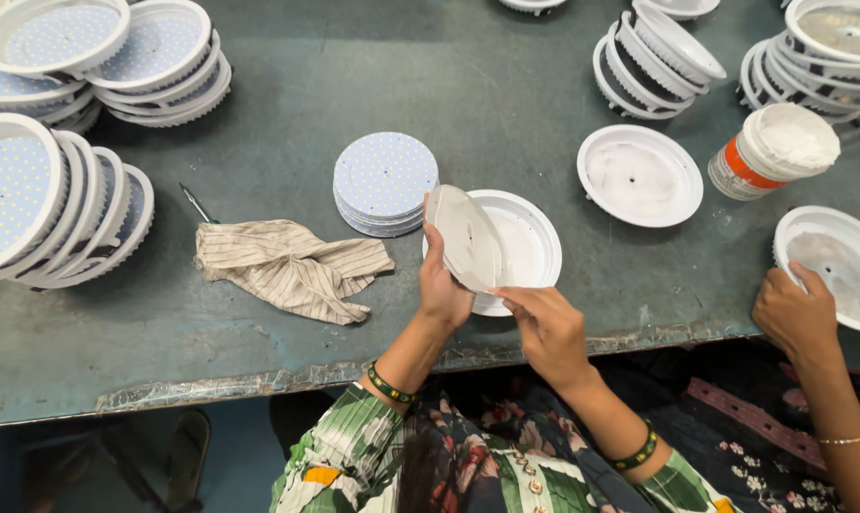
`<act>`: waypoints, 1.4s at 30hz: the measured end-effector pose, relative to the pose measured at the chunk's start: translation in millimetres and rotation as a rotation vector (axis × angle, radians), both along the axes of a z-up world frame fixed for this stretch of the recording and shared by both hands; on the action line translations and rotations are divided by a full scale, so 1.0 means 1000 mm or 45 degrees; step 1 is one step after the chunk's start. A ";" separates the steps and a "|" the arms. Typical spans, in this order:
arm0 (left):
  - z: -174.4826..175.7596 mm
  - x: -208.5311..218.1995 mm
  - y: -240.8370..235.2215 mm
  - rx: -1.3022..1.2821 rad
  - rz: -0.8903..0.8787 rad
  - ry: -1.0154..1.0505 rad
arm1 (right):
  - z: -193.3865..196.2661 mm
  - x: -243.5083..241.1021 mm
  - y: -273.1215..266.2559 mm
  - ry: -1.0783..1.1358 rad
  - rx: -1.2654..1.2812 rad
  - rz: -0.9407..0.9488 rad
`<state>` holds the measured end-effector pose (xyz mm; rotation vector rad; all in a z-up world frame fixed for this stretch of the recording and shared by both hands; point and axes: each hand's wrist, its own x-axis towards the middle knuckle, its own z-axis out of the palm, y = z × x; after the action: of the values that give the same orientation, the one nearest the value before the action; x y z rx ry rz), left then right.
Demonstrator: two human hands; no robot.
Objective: The person repeatedly picks up circular LED modules, applies a white compound to the back surface using a small rectangular tool, and places them into a stack. The process is repeated for multiple units on a factory table.
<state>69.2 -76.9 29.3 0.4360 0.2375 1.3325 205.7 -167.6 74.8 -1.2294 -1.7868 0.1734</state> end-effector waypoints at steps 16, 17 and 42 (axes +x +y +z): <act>0.004 -0.010 -0.001 0.027 -0.084 -0.041 | -0.003 0.014 -0.008 -0.091 0.195 0.140; 0.004 -0.011 -0.002 0.049 -0.136 -0.098 | -0.003 0.018 -0.007 -0.048 0.111 0.101; -0.060 0.002 0.054 -0.549 -0.189 0.242 | -0.043 0.098 0.074 0.608 -0.415 -0.100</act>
<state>71.0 -22.6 -31.1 0.2090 0.6253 1.0577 304.0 -93.2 32.0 -1.3450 -1.3241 0.6762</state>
